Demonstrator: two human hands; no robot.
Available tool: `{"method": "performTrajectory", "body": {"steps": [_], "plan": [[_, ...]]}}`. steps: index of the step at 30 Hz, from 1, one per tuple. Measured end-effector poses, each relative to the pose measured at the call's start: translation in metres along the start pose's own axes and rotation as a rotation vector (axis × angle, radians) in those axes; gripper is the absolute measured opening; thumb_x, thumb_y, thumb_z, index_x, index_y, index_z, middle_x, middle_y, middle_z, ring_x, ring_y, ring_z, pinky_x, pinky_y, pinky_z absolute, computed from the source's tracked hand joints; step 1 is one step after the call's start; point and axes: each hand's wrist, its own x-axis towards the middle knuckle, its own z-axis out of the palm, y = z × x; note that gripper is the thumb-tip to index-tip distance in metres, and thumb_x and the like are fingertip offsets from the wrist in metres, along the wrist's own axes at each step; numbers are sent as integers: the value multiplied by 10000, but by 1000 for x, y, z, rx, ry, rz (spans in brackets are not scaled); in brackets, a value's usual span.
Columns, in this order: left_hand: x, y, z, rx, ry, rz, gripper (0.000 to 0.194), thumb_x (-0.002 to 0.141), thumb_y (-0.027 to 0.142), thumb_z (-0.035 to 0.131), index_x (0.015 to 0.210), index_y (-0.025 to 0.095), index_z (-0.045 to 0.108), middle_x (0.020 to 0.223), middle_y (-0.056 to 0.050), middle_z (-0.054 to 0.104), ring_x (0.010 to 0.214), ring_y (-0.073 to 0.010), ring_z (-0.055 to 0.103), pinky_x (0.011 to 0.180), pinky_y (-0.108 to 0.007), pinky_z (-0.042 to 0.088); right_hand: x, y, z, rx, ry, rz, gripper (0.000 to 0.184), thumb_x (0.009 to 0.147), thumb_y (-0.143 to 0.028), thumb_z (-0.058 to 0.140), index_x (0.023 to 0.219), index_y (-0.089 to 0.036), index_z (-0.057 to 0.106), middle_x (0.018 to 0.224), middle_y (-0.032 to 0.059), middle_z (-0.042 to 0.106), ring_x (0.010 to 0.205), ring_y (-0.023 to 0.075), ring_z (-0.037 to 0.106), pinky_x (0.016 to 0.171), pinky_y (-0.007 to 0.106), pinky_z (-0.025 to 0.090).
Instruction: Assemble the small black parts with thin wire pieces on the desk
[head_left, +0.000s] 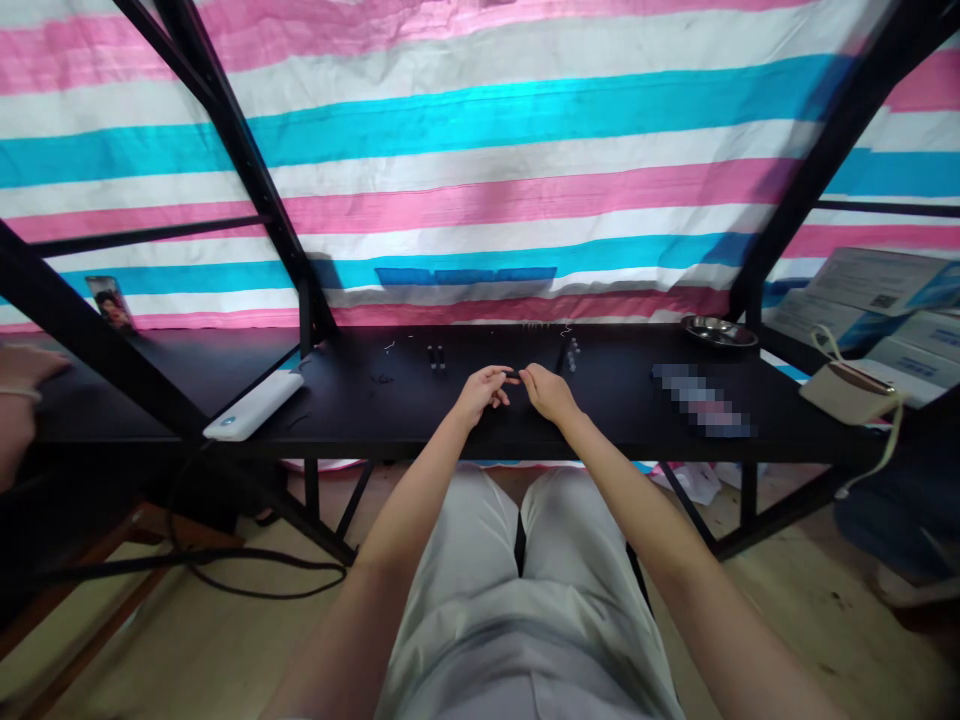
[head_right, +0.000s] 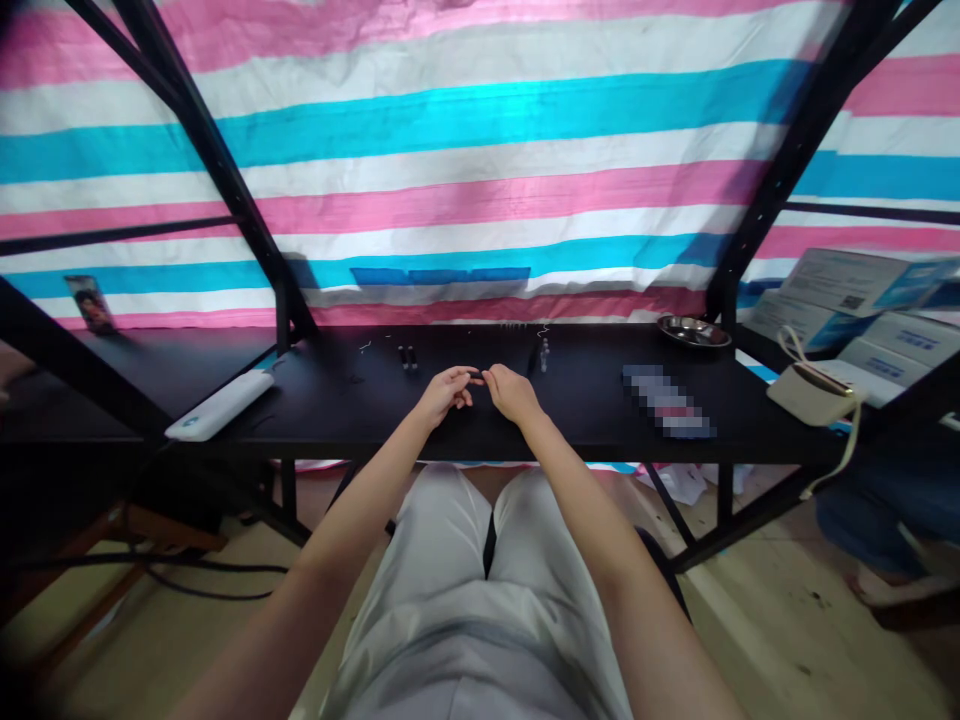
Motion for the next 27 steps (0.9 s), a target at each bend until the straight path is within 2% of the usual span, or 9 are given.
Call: {"method": "performTrajectory", "body": {"steps": [15, 21, 27], "plan": [[0, 1, 2, 14, 61, -25, 205, 847, 283, 532, 957, 109, 529, 888, -113, 680, 419, -61, 547, 347, -156, 288, 2, 1, 4, -56, -16, 6, 385, 967, -331, 217, 832, -173, 541, 836, 62, 606, 747, 139, 544, 619, 222, 311], [4, 0, -2, -85, 216, -62, 229, 895, 359, 445, 913, 134, 483, 782, -56, 652, 391, -47, 493, 350, -166, 297, 1, 3, 0, -31, 49, 116, 401, 967, -324, 189, 838, -171, 536, 803, 66, 598, 702, 147, 542, 611, 235, 309], [1, 0, -1, -55, 135, -15, 156, 858, 227, 490, 988, 143, 498, 783, -31, 633, 400, -44, 503, 350, -161, 301, -1, -1, -5, 12, 19, 149, 362, 964, -350, 222, 869, -182, 529, 843, 51, 609, 704, 143, 558, 598, 236, 303]]}}
